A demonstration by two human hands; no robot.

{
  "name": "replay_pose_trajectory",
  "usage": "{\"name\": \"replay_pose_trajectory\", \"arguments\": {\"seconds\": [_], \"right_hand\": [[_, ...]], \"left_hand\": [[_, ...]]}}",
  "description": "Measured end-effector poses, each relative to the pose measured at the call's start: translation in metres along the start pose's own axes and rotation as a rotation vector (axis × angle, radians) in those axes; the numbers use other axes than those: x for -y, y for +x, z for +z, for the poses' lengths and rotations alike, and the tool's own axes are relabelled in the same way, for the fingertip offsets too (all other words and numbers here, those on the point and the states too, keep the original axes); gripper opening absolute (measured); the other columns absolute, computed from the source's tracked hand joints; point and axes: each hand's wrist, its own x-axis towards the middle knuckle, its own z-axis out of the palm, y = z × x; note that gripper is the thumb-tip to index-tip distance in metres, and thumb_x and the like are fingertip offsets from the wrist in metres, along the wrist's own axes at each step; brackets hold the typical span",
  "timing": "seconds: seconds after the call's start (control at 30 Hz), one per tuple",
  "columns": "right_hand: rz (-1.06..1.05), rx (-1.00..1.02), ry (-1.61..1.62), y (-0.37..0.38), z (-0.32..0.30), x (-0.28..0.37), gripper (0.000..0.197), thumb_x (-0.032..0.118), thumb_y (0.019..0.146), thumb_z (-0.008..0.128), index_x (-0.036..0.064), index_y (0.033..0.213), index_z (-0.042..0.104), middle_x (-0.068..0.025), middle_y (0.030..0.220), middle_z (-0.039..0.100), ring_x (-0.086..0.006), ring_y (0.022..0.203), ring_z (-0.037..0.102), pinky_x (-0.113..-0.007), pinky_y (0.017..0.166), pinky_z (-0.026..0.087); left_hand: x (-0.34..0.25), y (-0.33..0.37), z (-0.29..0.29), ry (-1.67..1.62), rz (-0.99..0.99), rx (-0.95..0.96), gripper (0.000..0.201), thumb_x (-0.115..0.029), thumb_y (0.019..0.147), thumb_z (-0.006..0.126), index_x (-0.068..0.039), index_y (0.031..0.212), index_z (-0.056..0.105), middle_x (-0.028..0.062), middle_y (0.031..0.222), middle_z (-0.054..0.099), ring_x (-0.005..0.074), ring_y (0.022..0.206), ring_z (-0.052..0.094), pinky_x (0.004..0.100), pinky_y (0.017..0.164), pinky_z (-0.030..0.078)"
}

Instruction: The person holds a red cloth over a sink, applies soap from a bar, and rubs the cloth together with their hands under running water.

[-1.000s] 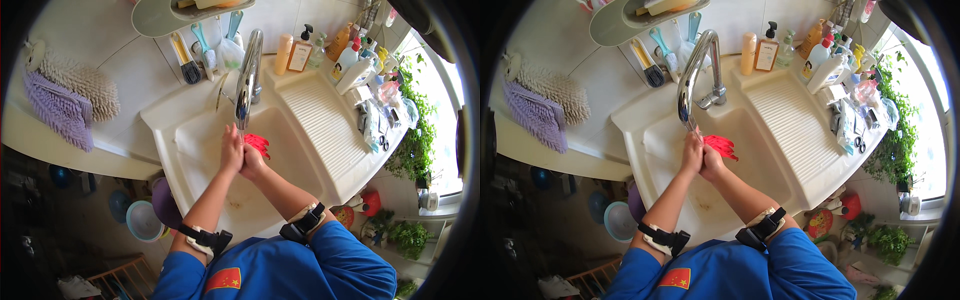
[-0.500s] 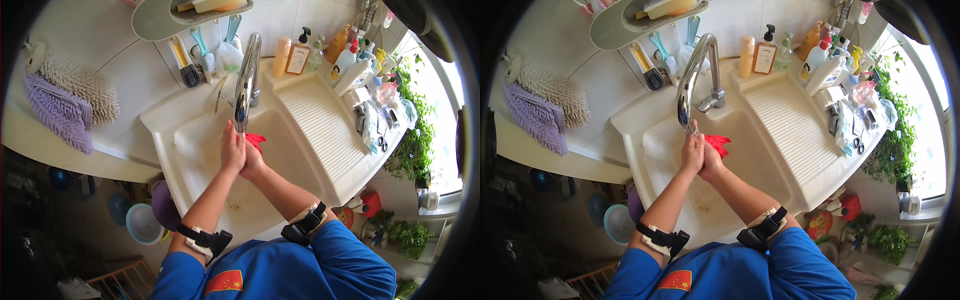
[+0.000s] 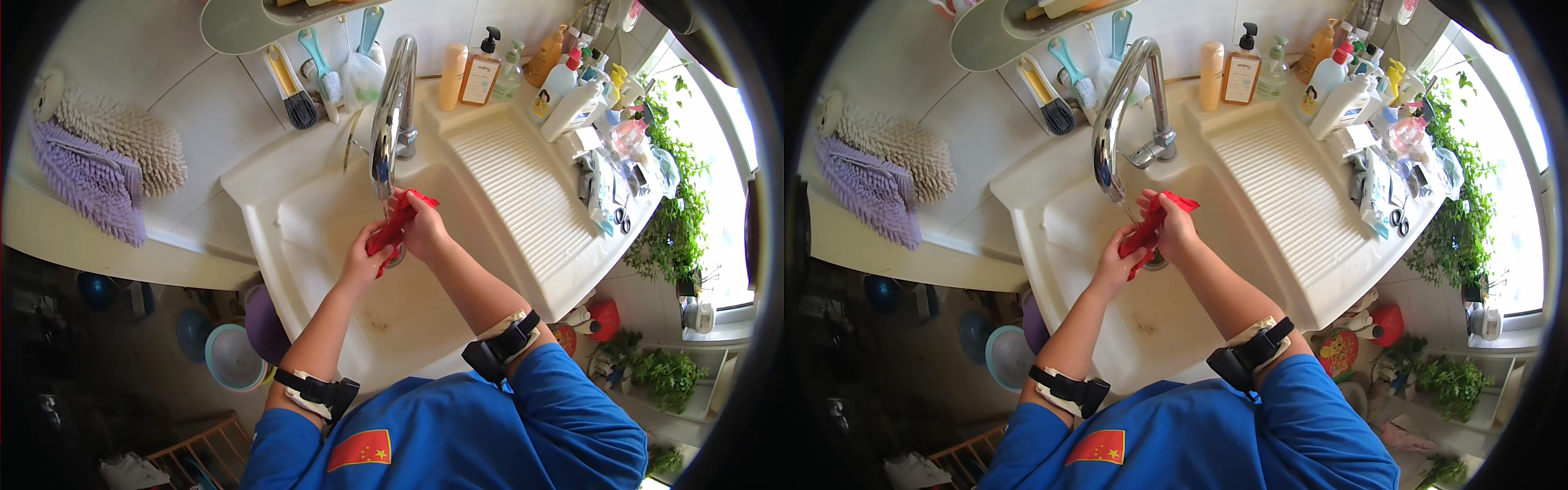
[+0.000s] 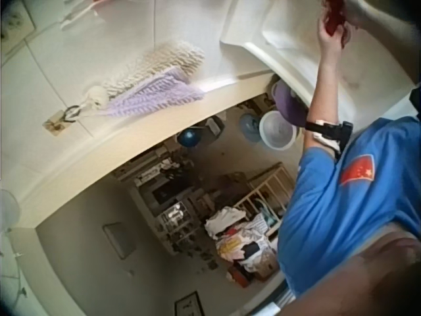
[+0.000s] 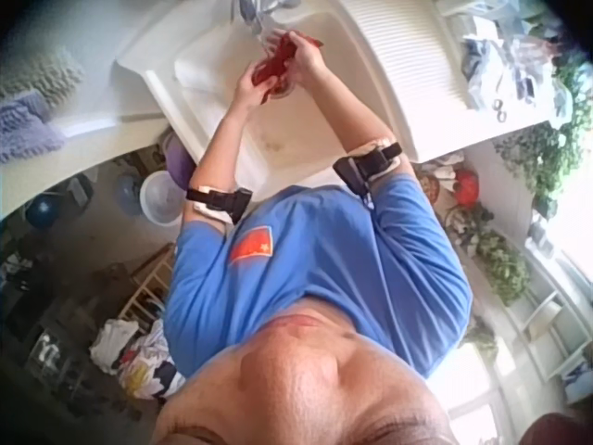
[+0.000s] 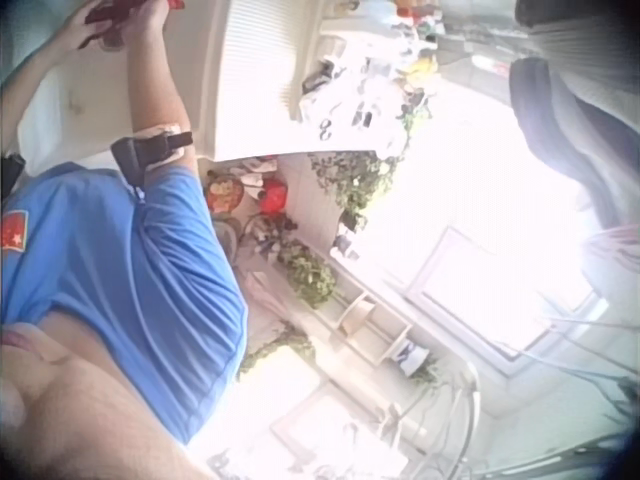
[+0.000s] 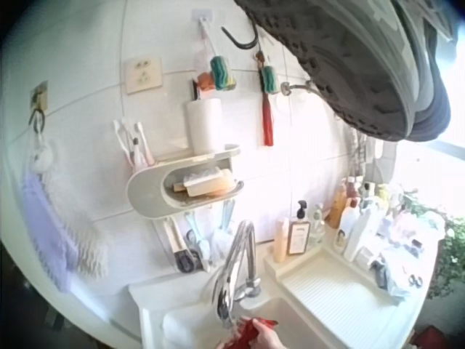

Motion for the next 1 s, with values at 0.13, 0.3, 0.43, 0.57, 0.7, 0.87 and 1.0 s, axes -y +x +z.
{"name": "replay_pose_trajectory", "arguments": {"seconds": [0.13, 0.3, 0.43, 0.57, 0.7, 0.87, 1.0], "right_hand": [[0.074, 0.056, 0.137, 0.002, -0.009, 0.003, 0.034, 0.027, 0.096, 0.034, 0.0042, 0.118, 0.048, -0.0128, 0.115, 0.057, -0.0277, 0.111, 0.047, -0.045, 0.097, 0.034], [0.082, 0.013, 0.002, -0.015, 0.008, 0.011, 0.034, 0.026, 0.096, 0.036, 0.0044, 0.118, 0.049, -0.0131, 0.116, 0.056, -0.0267, 0.110, 0.049, -0.042, 0.096, 0.037], [-0.030, 0.041, -0.200, -0.019, 0.015, 0.007, 0.033, 0.027, 0.096, 0.038, 0.0058, 0.118, 0.051, -0.0127, 0.117, 0.055, -0.0236, 0.110, 0.050, -0.038, 0.095, 0.038], [0.023, 0.047, -0.250, -0.026, 0.029, 0.002, 0.034, 0.020, 0.093, 0.041, 0.0044, 0.122, 0.048, -0.0064, 0.118, 0.052, -0.0182, 0.101, 0.051, -0.034, 0.088, 0.042], [-0.062, 0.097, -0.236, -0.023, 0.034, 0.001, 0.035, 0.016, 0.092, 0.040, 0.0054, 0.126, 0.047, -0.0075, 0.122, 0.048, -0.0187, 0.104, 0.051, -0.034, 0.089, 0.043], [-0.031, 0.075, -0.232, -0.020, 0.035, 0.002, 0.036, 0.015, 0.092, 0.042, 0.0046, 0.126, 0.045, -0.0089, 0.119, 0.052, -0.0219, 0.106, 0.052, -0.035, 0.090, 0.043], [-0.023, 0.175, -0.154, -0.030, 0.040, 0.017, 0.034, 0.018, 0.092, 0.045, 0.0040, 0.123, 0.047, -0.0094, 0.114, 0.057, -0.0226, 0.103, 0.053, -0.037, 0.088, 0.044]], "left_hand": [[-0.016, -0.010, -0.026, -0.212, -0.340, 0.124, 0.041, -0.005, 0.087, 0.053, -0.006, 0.126, 0.044, 0.0080, 0.107, 0.060, 0.0125, 0.087, 0.058, 0.0241, 0.060, 0.044], [0.009, -0.006, -0.048, -0.343, -0.387, 0.196, 0.042, -0.006, 0.085, 0.052, -0.007, 0.126, 0.044, 0.0081, 0.108, 0.060, 0.0153, 0.086, 0.059, 0.0242, 0.062, 0.045], [0.031, 0.001, -0.045, -0.213, -0.205, -0.004, 0.049, -0.003, 0.080, 0.053, -0.006, 0.127, 0.042, 0.0083, 0.115, 0.055, 0.0179, 0.099, 0.055, 0.0281, 0.082, 0.045], [0.009, 0.011, -0.014, -0.022, 0.043, 0.015, 0.054, -0.003, 0.077, 0.054, -0.006, 0.130, 0.039, 0.0071, 0.121, 0.051, 0.0190, 0.109, 0.050, 0.0325, 0.093, 0.040], [-0.009, 0.017, -0.003, 0.285, 0.115, 0.014, 0.056, -0.007, 0.079, 0.056, -0.007, 0.131, 0.036, 0.0068, 0.120, 0.051, 0.0188, 0.110, 0.050, 0.0334, 0.094, 0.039], [-0.003, 0.015, -0.002, 0.488, 0.042, -0.007, 0.040, -0.008, 0.081, 0.056, -0.004, 0.120, 0.047, 0.0071, 0.101, 0.059, 0.0158, 0.090, 0.056, 0.0309, 0.080, 0.045], [0.050, 0.010, -0.022, 0.183, -0.061, -0.025, 0.028, -0.006, 0.082, 0.052, -0.003, 0.110, 0.055, 0.0046, 0.093, 0.060, 0.0132, 0.076, 0.056, 0.0284, 0.069, 0.046]]}}
